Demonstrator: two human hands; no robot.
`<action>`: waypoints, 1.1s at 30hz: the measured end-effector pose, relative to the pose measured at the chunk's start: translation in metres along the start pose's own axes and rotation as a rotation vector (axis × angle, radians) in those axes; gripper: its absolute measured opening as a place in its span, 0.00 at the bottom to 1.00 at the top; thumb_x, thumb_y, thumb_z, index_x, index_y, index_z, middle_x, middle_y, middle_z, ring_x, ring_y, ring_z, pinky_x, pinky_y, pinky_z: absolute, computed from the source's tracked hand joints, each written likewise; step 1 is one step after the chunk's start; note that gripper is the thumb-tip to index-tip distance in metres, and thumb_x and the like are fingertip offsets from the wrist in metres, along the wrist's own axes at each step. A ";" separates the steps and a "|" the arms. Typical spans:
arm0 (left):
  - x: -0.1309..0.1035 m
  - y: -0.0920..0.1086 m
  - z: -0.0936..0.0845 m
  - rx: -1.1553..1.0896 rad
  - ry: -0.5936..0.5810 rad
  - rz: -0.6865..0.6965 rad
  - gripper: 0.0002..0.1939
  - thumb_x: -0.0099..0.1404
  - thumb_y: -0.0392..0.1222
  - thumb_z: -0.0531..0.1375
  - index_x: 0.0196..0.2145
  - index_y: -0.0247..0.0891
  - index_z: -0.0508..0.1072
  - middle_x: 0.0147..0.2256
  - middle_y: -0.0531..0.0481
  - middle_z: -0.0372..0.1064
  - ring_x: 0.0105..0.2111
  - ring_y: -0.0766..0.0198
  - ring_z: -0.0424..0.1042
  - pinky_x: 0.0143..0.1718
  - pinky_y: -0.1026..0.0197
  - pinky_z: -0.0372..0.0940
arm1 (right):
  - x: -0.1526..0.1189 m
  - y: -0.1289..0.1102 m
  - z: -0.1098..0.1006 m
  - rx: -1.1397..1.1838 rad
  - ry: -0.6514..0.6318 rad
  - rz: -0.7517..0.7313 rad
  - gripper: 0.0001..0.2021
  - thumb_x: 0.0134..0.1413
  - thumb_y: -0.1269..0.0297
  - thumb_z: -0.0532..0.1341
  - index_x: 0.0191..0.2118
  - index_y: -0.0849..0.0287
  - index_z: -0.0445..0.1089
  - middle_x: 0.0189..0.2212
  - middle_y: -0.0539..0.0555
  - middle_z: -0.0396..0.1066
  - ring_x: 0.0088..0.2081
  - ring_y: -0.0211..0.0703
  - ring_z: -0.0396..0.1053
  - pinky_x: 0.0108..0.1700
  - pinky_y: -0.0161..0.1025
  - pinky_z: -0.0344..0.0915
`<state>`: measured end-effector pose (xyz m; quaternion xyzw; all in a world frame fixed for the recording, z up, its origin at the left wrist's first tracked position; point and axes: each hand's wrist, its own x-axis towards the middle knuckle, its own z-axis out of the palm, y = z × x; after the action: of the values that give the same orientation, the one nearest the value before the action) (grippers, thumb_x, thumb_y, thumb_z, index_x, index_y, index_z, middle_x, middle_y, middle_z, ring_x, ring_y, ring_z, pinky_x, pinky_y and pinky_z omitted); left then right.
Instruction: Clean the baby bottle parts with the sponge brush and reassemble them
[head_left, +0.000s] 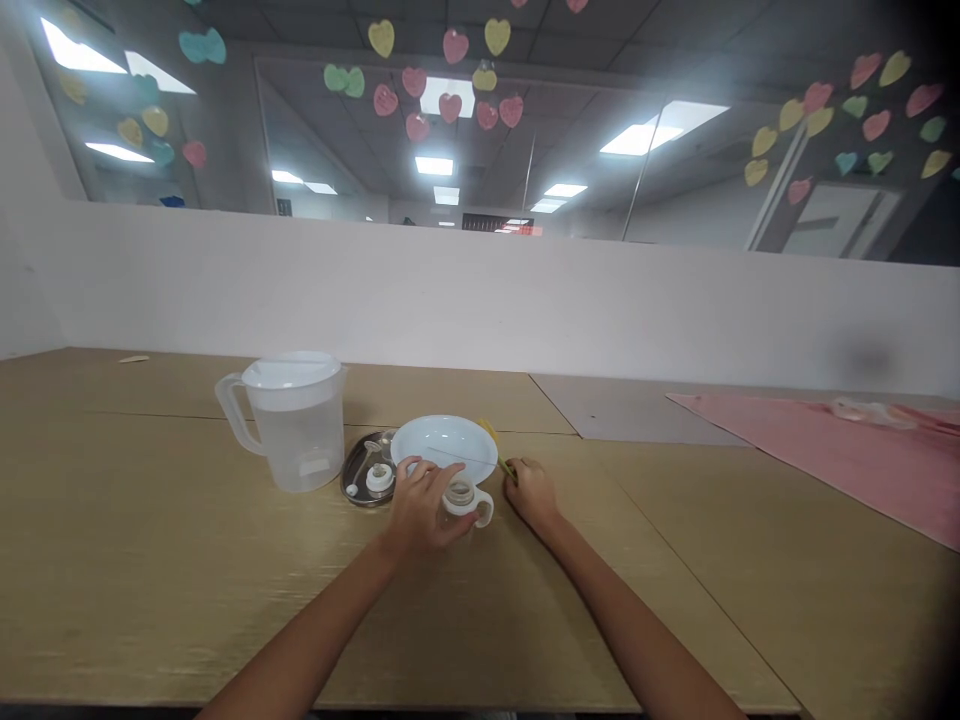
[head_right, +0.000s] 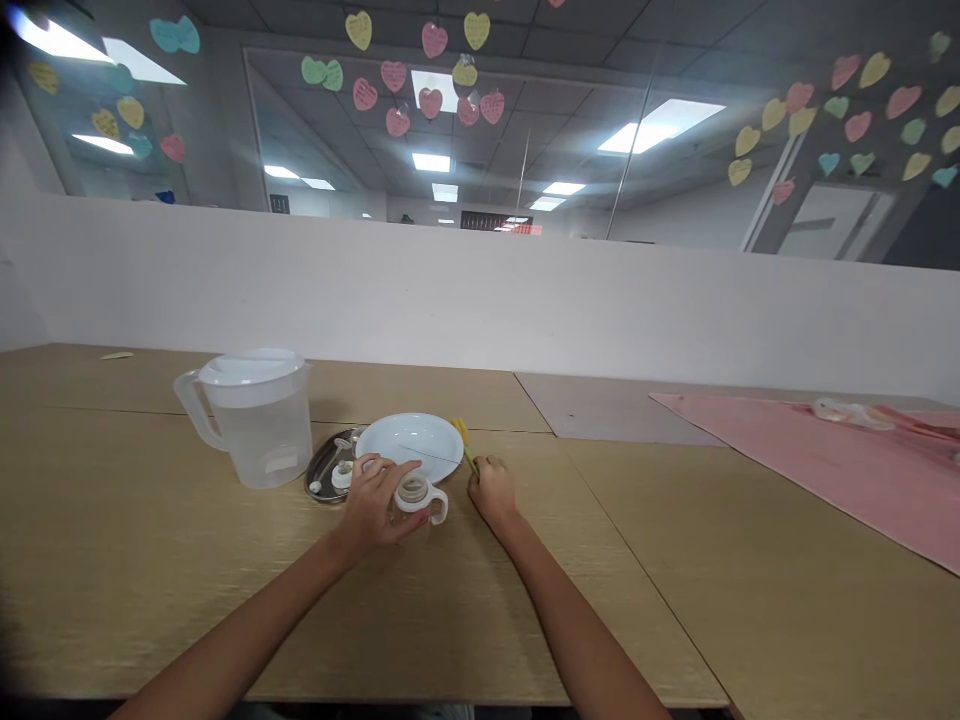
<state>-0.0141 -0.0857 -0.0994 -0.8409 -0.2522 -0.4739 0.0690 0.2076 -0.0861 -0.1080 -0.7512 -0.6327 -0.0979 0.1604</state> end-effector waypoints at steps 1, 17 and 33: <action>0.000 -0.001 -0.001 -0.015 0.004 -0.002 0.28 0.56 0.58 0.58 0.48 0.36 0.68 0.32 0.45 0.73 0.36 0.56 0.69 0.50 0.46 0.51 | 0.000 0.000 0.001 -0.003 0.004 -0.009 0.11 0.53 0.73 0.54 0.39 0.63 0.72 0.38 0.58 0.73 0.42 0.44 0.68 0.39 0.34 0.56; -0.011 -0.124 -0.015 0.202 -0.172 -0.593 0.16 0.61 0.31 0.45 0.37 0.34 0.72 0.39 0.44 0.72 0.42 0.59 0.69 0.46 0.59 0.62 | -0.003 -0.004 -0.003 0.306 0.322 -0.155 0.20 0.65 0.61 0.42 0.47 0.61 0.68 0.44 0.58 0.72 0.46 0.44 0.68 0.49 0.38 0.60; -0.015 -0.117 -0.002 0.357 -0.506 -0.725 0.29 0.68 0.54 0.42 0.31 0.29 0.74 0.36 0.32 0.74 0.38 0.52 0.74 0.40 0.58 0.63 | -0.012 -0.026 -0.002 0.837 0.170 -0.144 0.19 0.54 0.51 0.55 0.26 0.60 0.72 0.20 0.51 0.68 0.24 0.38 0.62 0.28 0.33 0.57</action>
<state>-0.0790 0.0093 -0.1252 -0.7628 -0.6157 -0.1968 -0.0209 0.1799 -0.0942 -0.1073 -0.5646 -0.6533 0.0946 0.4955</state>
